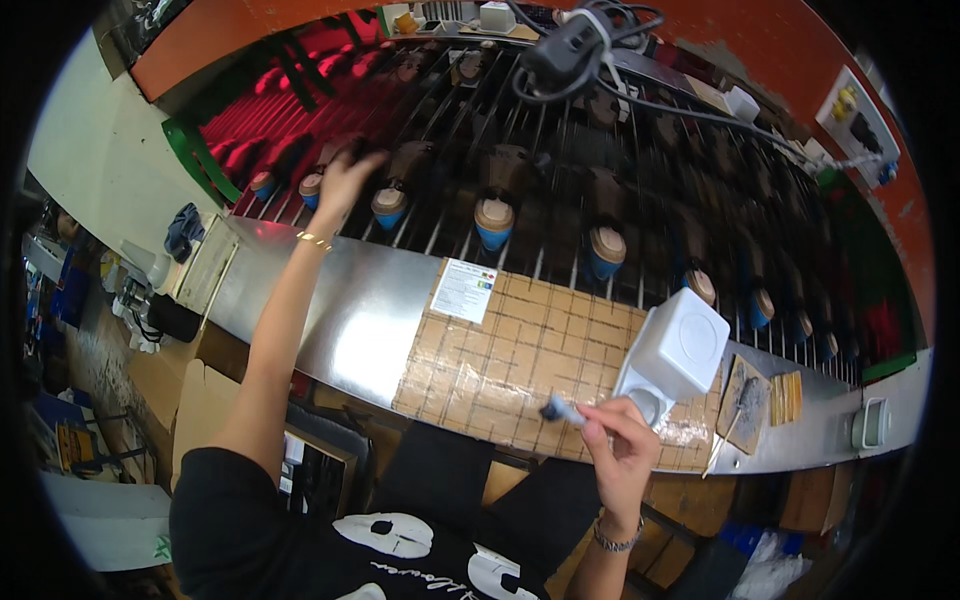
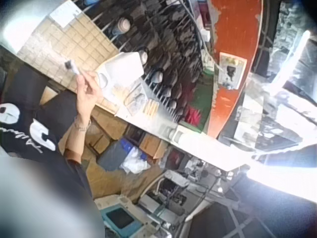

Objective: The person holds a blue and cork sandal and uses a small brush to apply white paint to the black straps. The person repeatedly dips the brush into a container and paints different sections of the straps, rotating the sandal to access all areas.

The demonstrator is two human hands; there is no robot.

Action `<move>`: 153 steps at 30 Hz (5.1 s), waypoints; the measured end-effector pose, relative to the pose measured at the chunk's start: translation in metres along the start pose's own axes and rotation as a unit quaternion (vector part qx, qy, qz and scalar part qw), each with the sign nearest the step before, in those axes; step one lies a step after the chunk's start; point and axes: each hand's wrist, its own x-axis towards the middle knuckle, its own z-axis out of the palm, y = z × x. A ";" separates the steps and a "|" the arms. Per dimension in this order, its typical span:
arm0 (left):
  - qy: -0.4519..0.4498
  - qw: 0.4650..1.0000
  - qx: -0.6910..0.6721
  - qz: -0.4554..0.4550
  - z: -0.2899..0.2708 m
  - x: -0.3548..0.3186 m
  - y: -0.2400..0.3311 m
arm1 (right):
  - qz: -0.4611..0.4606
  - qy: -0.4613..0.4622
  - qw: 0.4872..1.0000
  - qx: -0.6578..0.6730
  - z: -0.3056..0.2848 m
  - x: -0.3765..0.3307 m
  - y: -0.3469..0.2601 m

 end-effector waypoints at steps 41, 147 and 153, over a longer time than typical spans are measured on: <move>-0.173 0.960 -0.213 0.065 0.027 -0.349 0.262 | -0.049 0.093 0.926 -0.362 -0.117 -0.024 -0.019; -0.014 0.978 -0.056 0.199 0.029 -0.303 0.272 | -0.074 0.058 0.980 -0.175 0.007 -0.053 -0.106; 0.002 0.967 -0.032 0.252 0.028 -0.301 0.275 | -0.162 0.064 0.947 -0.270 0.012 -0.040 -0.106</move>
